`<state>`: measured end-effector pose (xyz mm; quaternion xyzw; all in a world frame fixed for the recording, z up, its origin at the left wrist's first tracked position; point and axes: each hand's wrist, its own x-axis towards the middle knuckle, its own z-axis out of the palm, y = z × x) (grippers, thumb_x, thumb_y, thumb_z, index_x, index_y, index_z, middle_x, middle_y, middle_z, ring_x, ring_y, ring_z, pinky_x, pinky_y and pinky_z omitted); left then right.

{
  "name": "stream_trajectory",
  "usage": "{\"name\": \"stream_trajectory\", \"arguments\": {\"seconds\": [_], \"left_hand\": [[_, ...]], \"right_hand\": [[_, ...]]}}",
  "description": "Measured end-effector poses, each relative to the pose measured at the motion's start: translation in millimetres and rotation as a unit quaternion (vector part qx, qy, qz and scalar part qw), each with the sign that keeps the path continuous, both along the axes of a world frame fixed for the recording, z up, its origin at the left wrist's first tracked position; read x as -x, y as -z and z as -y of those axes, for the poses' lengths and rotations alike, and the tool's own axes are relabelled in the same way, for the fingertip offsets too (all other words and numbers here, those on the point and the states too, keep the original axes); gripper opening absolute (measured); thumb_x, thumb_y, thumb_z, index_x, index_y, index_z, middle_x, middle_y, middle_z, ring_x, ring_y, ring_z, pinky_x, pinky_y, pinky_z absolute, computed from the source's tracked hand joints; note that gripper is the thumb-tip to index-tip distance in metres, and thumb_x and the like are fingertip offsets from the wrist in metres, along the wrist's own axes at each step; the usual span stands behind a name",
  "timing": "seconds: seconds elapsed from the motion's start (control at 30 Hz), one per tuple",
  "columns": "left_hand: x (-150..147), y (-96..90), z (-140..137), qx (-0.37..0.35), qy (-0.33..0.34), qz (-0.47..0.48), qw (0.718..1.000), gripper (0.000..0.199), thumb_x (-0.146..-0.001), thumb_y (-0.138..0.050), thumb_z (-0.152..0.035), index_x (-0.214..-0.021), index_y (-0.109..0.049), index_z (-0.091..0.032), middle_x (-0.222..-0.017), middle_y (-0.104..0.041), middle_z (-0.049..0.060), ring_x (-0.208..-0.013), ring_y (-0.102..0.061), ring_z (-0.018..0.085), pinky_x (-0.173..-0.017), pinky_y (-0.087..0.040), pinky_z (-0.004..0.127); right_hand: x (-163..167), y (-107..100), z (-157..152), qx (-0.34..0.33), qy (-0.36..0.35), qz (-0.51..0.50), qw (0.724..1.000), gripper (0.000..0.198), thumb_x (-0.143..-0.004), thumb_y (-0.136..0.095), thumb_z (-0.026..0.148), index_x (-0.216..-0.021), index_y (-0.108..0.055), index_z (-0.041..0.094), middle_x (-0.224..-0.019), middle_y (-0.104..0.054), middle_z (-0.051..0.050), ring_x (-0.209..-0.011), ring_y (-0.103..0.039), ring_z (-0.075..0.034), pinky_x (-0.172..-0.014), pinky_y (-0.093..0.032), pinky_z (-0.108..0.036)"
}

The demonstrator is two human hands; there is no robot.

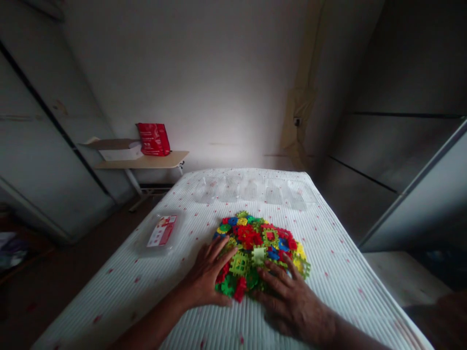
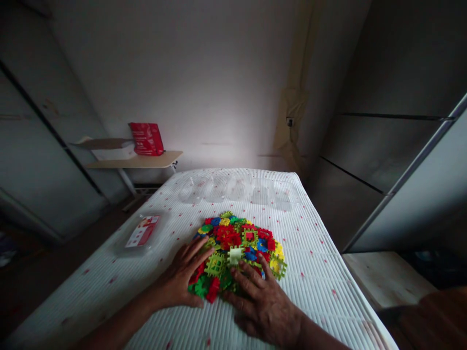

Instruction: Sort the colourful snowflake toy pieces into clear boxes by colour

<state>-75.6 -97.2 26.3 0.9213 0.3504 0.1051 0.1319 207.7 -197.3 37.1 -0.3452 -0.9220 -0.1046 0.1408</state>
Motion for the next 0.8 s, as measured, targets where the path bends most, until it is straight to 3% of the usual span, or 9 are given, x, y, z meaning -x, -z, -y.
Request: {"name": "stream_trajectory", "arguments": {"seconds": [0.23, 0.4, 0.53, 0.67, 0.73, 0.8], "left_hand": [[-37.6, 11.9, 16.1, -0.077, -0.074, 0.035, 0.994, 0.096, -0.062, -0.061, -0.067, -0.143, -0.025, -0.029, -0.152, -0.018, 0.011, -0.134, -0.018, 0.041, -0.104, -0.017, 0.062], [-55.9, 6.9, 17.0, -0.121, -0.093, 0.043, 0.987, 0.095, -0.062, -0.061, -0.067, -0.143, -0.025, -0.031, -0.150, -0.024, 0.012, -0.132, -0.022, 0.042, -0.103, -0.004, 0.067], [-52.0, 4.4, 16.6, -0.144, -0.084, 0.050, 0.985, 0.091, -0.067, -0.057, -0.065, -0.144, -0.020, -0.031, -0.149, -0.027, 0.011, -0.132, -0.025, 0.040, -0.103, 0.000, 0.066], [-36.1, 7.8, 9.8, -0.164, -0.142, 0.115, 0.969, 0.071, -0.080, -0.049, -0.052, -0.142, -0.025, -0.029, -0.145, -0.034, 0.011, -0.130, -0.033, 0.032, -0.107, -0.013, 0.058], [-28.5, 11.0, 2.3, -0.174, -0.184, 0.175, 0.951, 0.056, -0.086, -0.043, -0.042, -0.139, -0.031, -0.028, -0.140, -0.042, 0.010, -0.127, -0.039, 0.028, -0.106, -0.023, 0.052], [-21.3, 14.1, -6.8, -0.183, -0.227, 0.234, 0.928, 0.048, -0.088, -0.039, -0.035, -0.135, -0.038, -0.026, -0.134, -0.049, 0.010, -0.124, -0.044, 0.025, -0.104, -0.031, 0.046]], "right_hand": [[-21.1, 5.6, -40.2, -0.039, -0.043, -0.009, 0.998, 0.049, -0.086, -0.052, 0.036, -0.133, -0.042, 0.031, -0.142, -0.041, -0.008, -0.132, -0.033, -0.027, -0.108, -0.015, -0.057], [-32.2, 8.8, -56.8, -0.034, -0.033, -0.012, 0.999, 0.054, -0.086, -0.050, 0.043, -0.137, -0.037, 0.031, -0.141, -0.043, -0.009, -0.131, -0.035, -0.028, -0.108, -0.015, -0.058], [-36.2, 7.1, -52.1, -0.036, -0.032, -0.026, 0.998, 0.065, -0.084, -0.048, 0.053, -0.141, -0.031, 0.026, -0.142, -0.040, -0.011, -0.132, -0.032, -0.032, -0.107, -0.012, -0.063], [-52.2, 2.7, -55.5, -0.061, 0.069, -0.142, 0.986, 0.062, -0.086, -0.049, 0.041, -0.142, -0.029, 0.024, -0.141, -0.041, -0.013, -0.130, -0.034, -0.031, -0.105, -0.023, -0.060], [-65.0, 2.9, -62.9, -0.066, 0.147, -0.238, 0.958, 0.052, -0.089, -0.045, 0.035, -0.139, -0.034, 0.025, -0.141, -0.040, -0.012, -0.129, -0.036, -0.029, -0.103, -0.031, -0.056], [-79.0, 6.6, -71.0, -0.061, 0.227, -0.341, 0.910, 0.045, -0.091, -0.040, 0.035, -0.135, -0.040, 0.023, -0.138, -0.042, -0.013, -0.127, -0.038, -0.027, -0.101, -0.035, -0.052]]}}
